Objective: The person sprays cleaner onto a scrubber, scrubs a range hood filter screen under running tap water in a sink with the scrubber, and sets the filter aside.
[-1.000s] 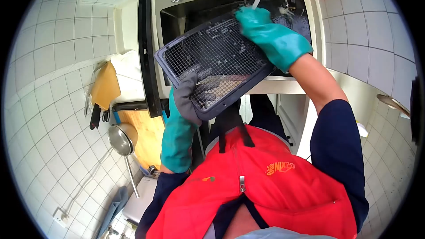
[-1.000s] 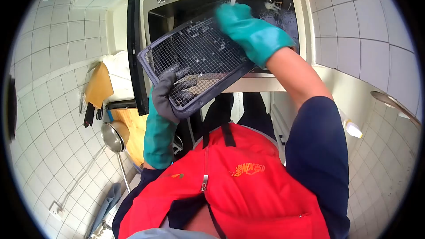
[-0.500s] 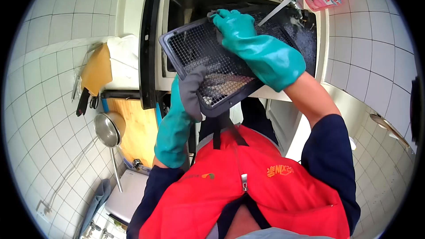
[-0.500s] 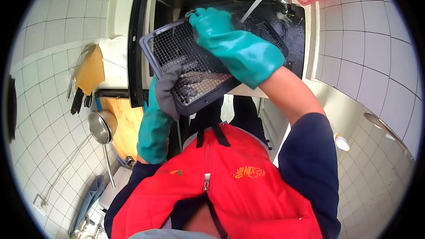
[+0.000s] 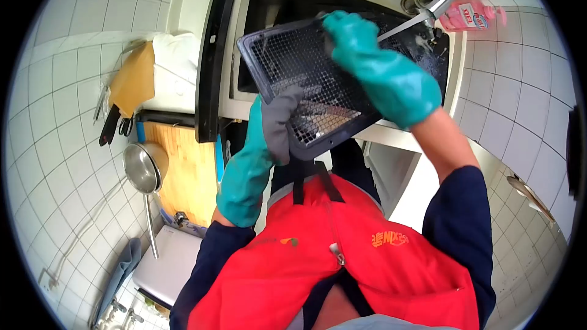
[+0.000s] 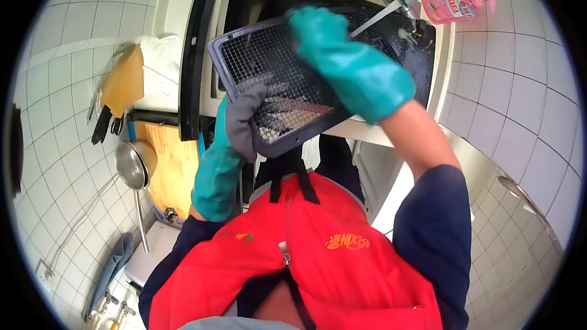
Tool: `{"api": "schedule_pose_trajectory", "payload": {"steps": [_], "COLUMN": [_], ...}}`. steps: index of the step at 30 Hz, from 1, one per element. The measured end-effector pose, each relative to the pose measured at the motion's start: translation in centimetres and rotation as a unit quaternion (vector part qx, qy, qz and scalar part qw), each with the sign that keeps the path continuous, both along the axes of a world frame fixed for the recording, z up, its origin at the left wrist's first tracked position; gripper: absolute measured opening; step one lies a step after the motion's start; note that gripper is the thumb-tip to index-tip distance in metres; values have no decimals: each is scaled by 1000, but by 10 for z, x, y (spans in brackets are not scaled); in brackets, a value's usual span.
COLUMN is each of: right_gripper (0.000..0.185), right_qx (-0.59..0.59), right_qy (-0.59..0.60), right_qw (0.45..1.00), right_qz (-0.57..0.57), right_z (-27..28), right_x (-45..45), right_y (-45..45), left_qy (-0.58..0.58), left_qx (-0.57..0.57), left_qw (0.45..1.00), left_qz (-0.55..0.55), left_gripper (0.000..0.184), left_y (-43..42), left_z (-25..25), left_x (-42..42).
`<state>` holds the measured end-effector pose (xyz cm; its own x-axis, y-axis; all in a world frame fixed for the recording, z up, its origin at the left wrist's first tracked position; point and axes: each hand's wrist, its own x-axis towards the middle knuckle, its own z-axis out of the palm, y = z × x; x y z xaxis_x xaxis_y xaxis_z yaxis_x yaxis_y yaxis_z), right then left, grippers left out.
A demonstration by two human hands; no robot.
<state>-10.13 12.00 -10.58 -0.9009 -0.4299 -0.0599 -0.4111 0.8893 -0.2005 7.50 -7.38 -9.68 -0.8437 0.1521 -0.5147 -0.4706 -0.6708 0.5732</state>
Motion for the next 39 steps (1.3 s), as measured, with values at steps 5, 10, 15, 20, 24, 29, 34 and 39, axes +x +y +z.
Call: {"api": "schedule_pose_trajectory", "payload": {"steps": [5,10,15,20,24,29,34,39], "right_gripper": [32,32,33,41,44,35,29,27], "right_qx": [-8,56,6,-32,-69,-179,-82,-147], "right_qy": [22,-19,10,-41,-82,73,194,116], "right_qw": [999,996,997,995,988,981,977,980], "right_qz": [-27,-60,-70,-86,-110,-12,40,-68], "right_z": [-1,-47,-33,-34,-10,26,-34,3], "right_x": [-3,-31,-3,15,31,26,-39,-61], "right_y": [-3,44,61,108,127,50,22,46], "left_qy": [80,-41,74,35,42,292,250,490], "left_qx": [-181,-48,-196,-284,-188,-430,-395,-442], "left_qw": [978,998,972,955,979,824,857,748], "left_qz": [-60,-28,-102,-77,-73,-227,-217,-73], "left_gripper": [40,34,33,28,33,35,33,32], "left_y": [-2,2,-35,-42,-22,-15,-7,-4], "left_z": [-3,45,-25,-24,15,2,7,-1], "left_x": [-11,-23,4,4,-8,4,7,10]}}
